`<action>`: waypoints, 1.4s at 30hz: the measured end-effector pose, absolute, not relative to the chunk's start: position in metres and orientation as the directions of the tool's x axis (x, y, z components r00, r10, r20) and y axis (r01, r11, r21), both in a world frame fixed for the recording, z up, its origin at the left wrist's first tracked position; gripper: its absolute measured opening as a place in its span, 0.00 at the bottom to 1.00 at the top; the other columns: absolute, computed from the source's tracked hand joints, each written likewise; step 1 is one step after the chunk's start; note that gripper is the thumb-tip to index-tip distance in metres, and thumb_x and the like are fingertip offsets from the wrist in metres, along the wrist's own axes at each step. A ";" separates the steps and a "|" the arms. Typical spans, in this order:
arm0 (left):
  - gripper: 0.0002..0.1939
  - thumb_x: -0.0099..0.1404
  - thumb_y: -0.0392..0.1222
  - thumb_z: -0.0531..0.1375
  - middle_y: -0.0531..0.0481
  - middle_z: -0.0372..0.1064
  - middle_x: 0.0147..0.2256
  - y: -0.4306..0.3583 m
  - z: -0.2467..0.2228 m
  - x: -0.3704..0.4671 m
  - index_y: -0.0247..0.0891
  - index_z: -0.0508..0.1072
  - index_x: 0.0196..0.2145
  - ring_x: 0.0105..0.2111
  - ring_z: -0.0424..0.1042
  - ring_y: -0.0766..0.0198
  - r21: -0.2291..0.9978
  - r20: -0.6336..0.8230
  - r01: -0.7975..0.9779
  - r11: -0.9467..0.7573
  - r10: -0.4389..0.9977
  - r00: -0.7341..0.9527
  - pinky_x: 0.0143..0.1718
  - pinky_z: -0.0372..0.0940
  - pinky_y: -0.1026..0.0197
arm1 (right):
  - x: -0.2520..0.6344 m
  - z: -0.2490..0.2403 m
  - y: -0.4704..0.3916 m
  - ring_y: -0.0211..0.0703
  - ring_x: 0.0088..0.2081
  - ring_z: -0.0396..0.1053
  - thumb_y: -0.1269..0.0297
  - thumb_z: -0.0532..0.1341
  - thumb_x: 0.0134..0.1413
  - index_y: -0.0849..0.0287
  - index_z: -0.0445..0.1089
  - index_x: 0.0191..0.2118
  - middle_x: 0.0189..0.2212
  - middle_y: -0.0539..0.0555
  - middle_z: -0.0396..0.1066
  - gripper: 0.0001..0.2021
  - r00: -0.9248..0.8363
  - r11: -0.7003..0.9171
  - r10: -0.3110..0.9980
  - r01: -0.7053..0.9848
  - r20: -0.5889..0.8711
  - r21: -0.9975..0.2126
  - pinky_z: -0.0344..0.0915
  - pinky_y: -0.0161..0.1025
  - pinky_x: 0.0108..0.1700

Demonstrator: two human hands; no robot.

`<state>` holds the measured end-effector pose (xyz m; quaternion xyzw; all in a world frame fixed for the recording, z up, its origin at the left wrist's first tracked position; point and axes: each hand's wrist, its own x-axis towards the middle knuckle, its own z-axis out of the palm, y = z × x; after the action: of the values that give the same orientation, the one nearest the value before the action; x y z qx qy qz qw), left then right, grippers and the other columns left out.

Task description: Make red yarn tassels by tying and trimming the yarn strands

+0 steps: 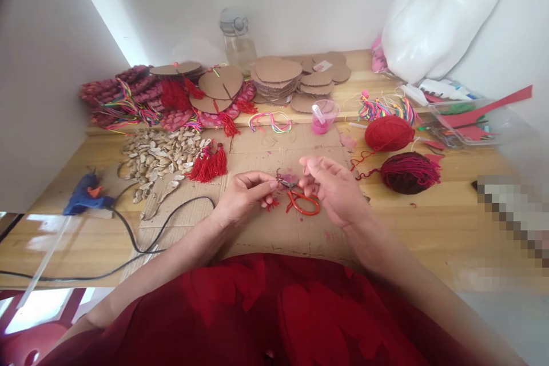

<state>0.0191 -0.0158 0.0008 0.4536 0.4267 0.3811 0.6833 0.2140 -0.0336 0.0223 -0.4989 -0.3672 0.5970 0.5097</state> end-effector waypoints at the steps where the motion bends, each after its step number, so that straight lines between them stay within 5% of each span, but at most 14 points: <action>1: 0.16 0.54 0.50 0.70 0.52 0.71 0.22 -0.016 0.001 0.019 0.33 0.78 0.32 0.20 0.67 0.72 0.943 -0.223 -0.169 0.286 0.923 0.314 0.22 0.63 0.68 | 0.214 0.020 -0.036 0.34 0.24 0.62 0.48 0.70 0.49 0.58 0.76 0.36 0.24 0.48 0.66 0.17 -0.027 -0.234 0.972 -0.130 -0.232 -0.964 0.58 0.33 0.25; 4: 0.15 0.56 0.50 0.69 0.51 0.73 0.23 -0.016 0.002 0.019 0.33 0.79 0.32 0.20 0.66 0.71 0.961 -0.174 -0.161 0.225 0.945 0.276 0.23 0.64 0.67 | 0.207 0.016 -0.043 0.33 0.21 0.55 0.46 0.63 0.57 0.60 0.76 0.30 0.19 0.47 0.60 0.20 -0.182 -0.180 0.961 0.157 -0.207 -0.971 0.52 0.33 0.23; 6: 0.14 0.58 0.49 0.68 0.49 0.76 0.26 -0.018 0.002 0.019 0.34 0.80 0.33 0.22 0.68 0.70 0.985 -0.121 -0.082 0.150 0.951 0.285 0.26 0.65 0.65 | 0.198 0.014 -0.045 0.34 0.22 0.54 0.47 0.62 0.59 0.60 0.76 0.30 0.18 0.47 0.58 0.20 -0.195 -0.108 0.969 0.207 -0.149 -0.972 0.51 0.34 0.23; 10: 0.11 0.61 0.47 0.66 0.47 0.79 0.33 -0.021 0.001 0.020 0.36 0.82 0.34 0.30 0.73 0.66 1.000 -0.020 0.008 0.018 0.950 0.312 0.34 0.66 0.64 | 0.184 0.014 -0.042 0.35 0.21 0.54 0.50 0.65 0.55 0.58 0.79 0.35 0.18 0.46 0.59 0.15 -0.064 -0.074 0.994 0.163 -0.086 -0.984 0.50 0.35 0.22; 20: 0.17 0.64 0.50 0.62 0.51 0.71 0.24 -0.019 -0.005 0.018 0.34 0.81 0.41 0.22 0.63 0.69 0.992 -0.092 0.119 0.044 0.897 0.433 0.24 0.58 0.66 | 0.192 0.006 -0.031 0.31 0.21 0.59 0.51 0.71 0.49 0.58 0.76 0.34 0.22 0.48 0.66 0.15 0.003 -0.172 0.984 -0.231 -0.177 -0.958 0.51 0.32 0.22; 29: 0.20 0.60 0.56 0.65 0.54 0.65 0.20 -0.021 -0.001 0.019 0.35 0.82 0.38 0.20 0.54 0.71 0.988 -0.147 0.015 0.153 0.908 0.392 0.22 0.49 0.66 | 0.191 0.019 -0.030 0.33 0.22 0.59 0.51 0.72 0.48 0.60 0.74 0.34 0.22 0.48 0.66 0.17 -0.031 -0.178 0.984 -0.230 -0.175 -0.957 0.54 0.31 0.23; 36: 0.15 0.56 0.52 0.68 0.52 0.67 0.20 -0.021 0.000 0.022 0.36 0.83 0.31 0.21 0.57 0.70 0.972 -0.176 -0.100 0.213 0.941 0.290 0.24 0.51 0.64 | 0.198 0.023 -0.021 0.34 0.27 0.63 0.52 0.75 0.40 0.58 0.75 0.33 0.27 0.49 0.66 0.18 0.027 -0.201 0.973 -0.396 -0.229 -0.896 0.59 0.31 0.25; 39: 0.16 0.56 0.53 0.68 0.57 0.57 0.16 -0.020 0.004 0.022 0.36 0.83 0.32 0.18 0.50 0.73 0.957 -0.177 -0.187 0.222 0.958 0.227 0.22 0.47 0.65 | 0.203 0.021 -0.023 0.32 0.25 0.62 0.47 0.73 0.43 0.58 0.76 0.37 0.30 0.49 0.67 0.21 0.017 -0.245 0.963 -0.346 -0.267 -0.906 0.58 0.30 0.22; 42: 0.15 0.58 0.52 0.68 0.58 0.56 0.15 -0.019 0.005 0.021 0.36 0.82 0.33 0.18 0.49 0.73 0.956 -0.155 -0.216 0.199 0.967 0.204 0.21 0.47 0.66 | 0.200 0.015 -0.033 0.31 0.20 0.58 0.42 0.69 0.48 0.61 0.74 0.30 0.24 0.49 0.66 0.23 -0.173 -0.364 0.923 -0.093 -0.345 -0.927 0.53 0.31 0.20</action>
<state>0.0212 -0.0185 0.0050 0.4346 0.4318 0.4599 0.6428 0.2002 -0.0329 0.0153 -0.5105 -0.4064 0.6490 0.3912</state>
